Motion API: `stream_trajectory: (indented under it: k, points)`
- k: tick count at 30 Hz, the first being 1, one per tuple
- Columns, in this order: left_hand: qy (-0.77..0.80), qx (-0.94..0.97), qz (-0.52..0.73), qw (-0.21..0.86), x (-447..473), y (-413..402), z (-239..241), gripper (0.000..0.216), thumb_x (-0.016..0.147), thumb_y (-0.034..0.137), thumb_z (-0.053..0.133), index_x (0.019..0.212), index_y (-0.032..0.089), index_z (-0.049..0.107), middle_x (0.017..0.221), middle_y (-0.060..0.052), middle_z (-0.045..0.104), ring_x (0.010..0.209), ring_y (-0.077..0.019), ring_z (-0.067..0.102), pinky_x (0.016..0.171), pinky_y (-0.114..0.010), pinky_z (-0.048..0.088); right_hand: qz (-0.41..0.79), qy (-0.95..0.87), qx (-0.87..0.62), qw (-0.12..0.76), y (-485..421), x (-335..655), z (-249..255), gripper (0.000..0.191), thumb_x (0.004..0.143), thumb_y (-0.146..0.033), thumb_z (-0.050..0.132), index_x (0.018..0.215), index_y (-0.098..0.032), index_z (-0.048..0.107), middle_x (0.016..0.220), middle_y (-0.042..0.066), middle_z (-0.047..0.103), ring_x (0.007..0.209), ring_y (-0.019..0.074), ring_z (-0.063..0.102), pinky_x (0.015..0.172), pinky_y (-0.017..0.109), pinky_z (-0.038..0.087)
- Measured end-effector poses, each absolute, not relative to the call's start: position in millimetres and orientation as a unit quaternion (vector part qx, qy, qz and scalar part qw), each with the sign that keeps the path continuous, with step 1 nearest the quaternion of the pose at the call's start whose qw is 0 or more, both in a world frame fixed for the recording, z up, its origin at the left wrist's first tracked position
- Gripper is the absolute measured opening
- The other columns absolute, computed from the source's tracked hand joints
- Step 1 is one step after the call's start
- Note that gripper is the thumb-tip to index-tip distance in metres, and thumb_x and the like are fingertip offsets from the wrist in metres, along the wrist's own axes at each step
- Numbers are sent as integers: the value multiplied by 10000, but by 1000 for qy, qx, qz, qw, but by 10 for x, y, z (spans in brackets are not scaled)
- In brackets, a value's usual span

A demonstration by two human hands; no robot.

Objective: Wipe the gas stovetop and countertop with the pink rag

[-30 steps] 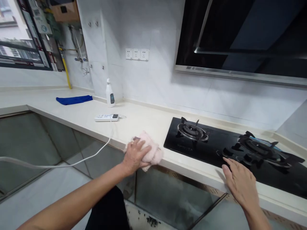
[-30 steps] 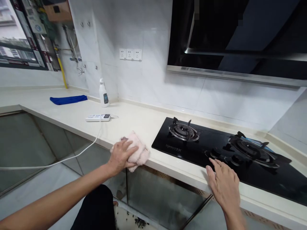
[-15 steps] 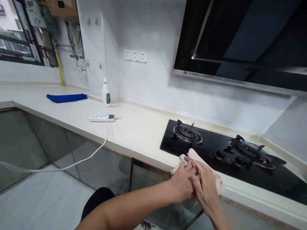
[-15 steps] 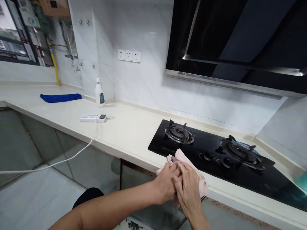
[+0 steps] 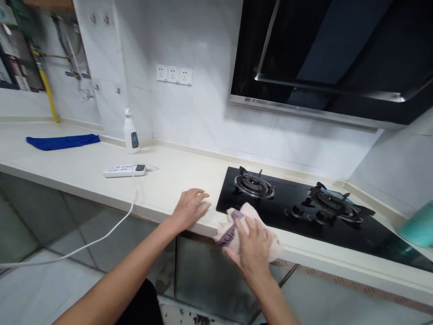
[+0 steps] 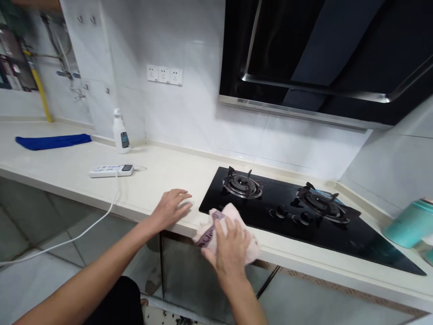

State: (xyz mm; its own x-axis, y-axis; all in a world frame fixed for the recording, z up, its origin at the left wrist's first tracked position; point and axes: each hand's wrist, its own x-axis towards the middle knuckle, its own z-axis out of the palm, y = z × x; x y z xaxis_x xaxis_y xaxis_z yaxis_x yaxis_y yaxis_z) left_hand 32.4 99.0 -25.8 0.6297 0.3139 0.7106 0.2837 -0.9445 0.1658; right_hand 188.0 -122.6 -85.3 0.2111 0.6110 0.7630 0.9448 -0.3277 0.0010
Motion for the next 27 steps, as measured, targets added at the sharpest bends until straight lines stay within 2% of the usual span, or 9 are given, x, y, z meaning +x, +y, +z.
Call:
stream_trajectory:
  k: [3,7,10,15,19,24,27]
  points:
    - [228,908,347,47,309,1120,-277,351,989,467,594,1186,216,742,1313,-139,717,1282,-318,628,1098,-514,453,-343,-573,-705,239,-853,1607,-800,954,639,-517,960,1456,-260,539,1432,181,603,1302,439,503,1061,623,353]
    - [299,907,275,109,321,1145,-261,456,979,573,541,1258,267,731,1393,-100,692,1361,-327,576,1139,-533,414,-357,-612,-666,233,-668,1538,-766,902,684,-472,954,1447,-235,534,1415,162,619,1249,372,540,1017,531,407]
    - [313,911,246,108,323,1136,-207,490,968,602,520,1265,276,733,1420,-95,683,1380,-333,562,1147,-536,395,-371,-646,-626,231,-869,1776,-788,844,713,-413,935,1436,-239,536,1419,164,611,1230,344,559,1009,498,411]
    - [311,921,217,85,319,1084,-166,531,961,638,492,1267,278,735,1439,-116,664,1390,-341,545,1129,-528,396,-387,-627,-636,228,-1725,2618,-979,749,759,-366,861,1418,-233,529,1408,176,597,1277,339,553,1045,479,388]
    - [305,925,215,71,338,1052,-184,568,958,659,485,1279,260,733,1448,-133,643,1377,-362,538,1135,-540,373,-426,-526,-708,202,-2634,3470,-1183,591,827,-460,726,1339,-218,555,1368,186,600,1268,375,557,1100,548,370]
    - [296,925,225,69,358,1048,-199,563,950,654,494,1258,250,737,1425,-137,648,1364,-375,536,1125,-547,372,-359,-408,-821,176,-3825,4510,-1188,643,723,-523,616,1270,-185,610,1320,198,645,1290,423,575,1147,564,393]
    - [297,925,227,63,368,1039,-194,537,945,629,508,1245,249,741,1416,-137,655,1353,-376,541,1118,-547,377,-335,-312,-864,211,-4367,5025,-1082,542,767,-503,494,1189,-215,675,1177,187,719,1171,410,670,1032,530,500]
